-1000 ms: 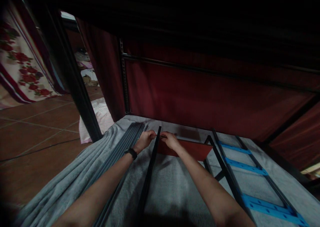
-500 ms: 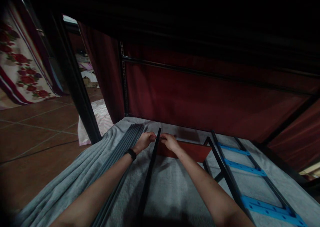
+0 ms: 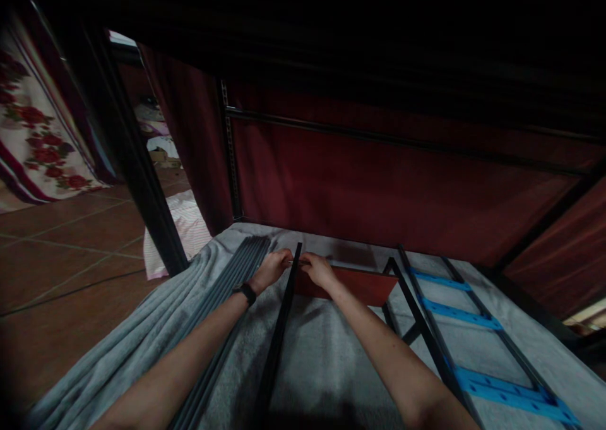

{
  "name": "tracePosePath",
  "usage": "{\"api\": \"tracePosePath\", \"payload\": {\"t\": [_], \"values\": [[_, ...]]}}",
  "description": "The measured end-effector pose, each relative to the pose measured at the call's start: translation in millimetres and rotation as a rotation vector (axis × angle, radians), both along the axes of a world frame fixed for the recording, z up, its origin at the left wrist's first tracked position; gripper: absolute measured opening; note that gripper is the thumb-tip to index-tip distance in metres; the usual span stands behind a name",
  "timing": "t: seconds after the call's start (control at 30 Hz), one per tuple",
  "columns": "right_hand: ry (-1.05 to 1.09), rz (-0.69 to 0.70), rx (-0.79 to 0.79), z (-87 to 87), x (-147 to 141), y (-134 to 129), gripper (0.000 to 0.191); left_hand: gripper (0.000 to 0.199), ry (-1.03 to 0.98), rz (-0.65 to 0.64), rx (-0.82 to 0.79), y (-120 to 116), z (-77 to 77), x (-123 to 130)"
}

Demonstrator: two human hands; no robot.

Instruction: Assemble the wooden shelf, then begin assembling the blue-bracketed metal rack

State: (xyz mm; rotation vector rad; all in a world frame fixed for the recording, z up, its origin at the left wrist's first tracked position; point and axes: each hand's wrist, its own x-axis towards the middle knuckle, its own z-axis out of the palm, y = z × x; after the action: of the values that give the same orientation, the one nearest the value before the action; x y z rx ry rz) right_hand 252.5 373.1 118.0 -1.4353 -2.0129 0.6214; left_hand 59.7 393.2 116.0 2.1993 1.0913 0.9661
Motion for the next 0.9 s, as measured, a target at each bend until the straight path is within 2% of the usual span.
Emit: {"api": "tracePosePath", "payload": {"t": [0.2, 0.5, 0.57, 0.67, 0.73, 0.8, 0.9], "values": [[-0.066, -0.011, 0.003, 1.3, -2, -1, 0.025, 0.033, 0.029, -0.056, 0.062, -1, -1.5, 3], [-0.159, -0.053, 0.018, 4.7, -7, -6, 0.019, 0.037, 0.085, 0.029, 0.074, -3, -1.4, 11], [-0.213, -0.080, 0.027, 4.2, -9, -7, 0.024, 0.038, 0.067, 0.035, 0.049, -6, -0.3, 13], [-0.260, -0.065, 0.047, 4.4, -11, -9, 0.047, 0.046, -0.002, 0.018, -0.013, -9, -1.9, 14], [-0.300, -0.009, 0.058, 5.7, -10, -10, 0.061, 0.061, -0.056, 0.048, -0.051, -8, -8.3, 10], [-0.367, 0.050, 0.063, 7.4, -10, -12, 0.063, 0.070, -0.088, 0.150, -0.105, -6, -20.5, 2], [-0.434, 0.097, 0.071, 9.0, -9, -13, 0.057, 0.055, -0.065, 0.299, -0.196, -7, -47.4, -11]]}}
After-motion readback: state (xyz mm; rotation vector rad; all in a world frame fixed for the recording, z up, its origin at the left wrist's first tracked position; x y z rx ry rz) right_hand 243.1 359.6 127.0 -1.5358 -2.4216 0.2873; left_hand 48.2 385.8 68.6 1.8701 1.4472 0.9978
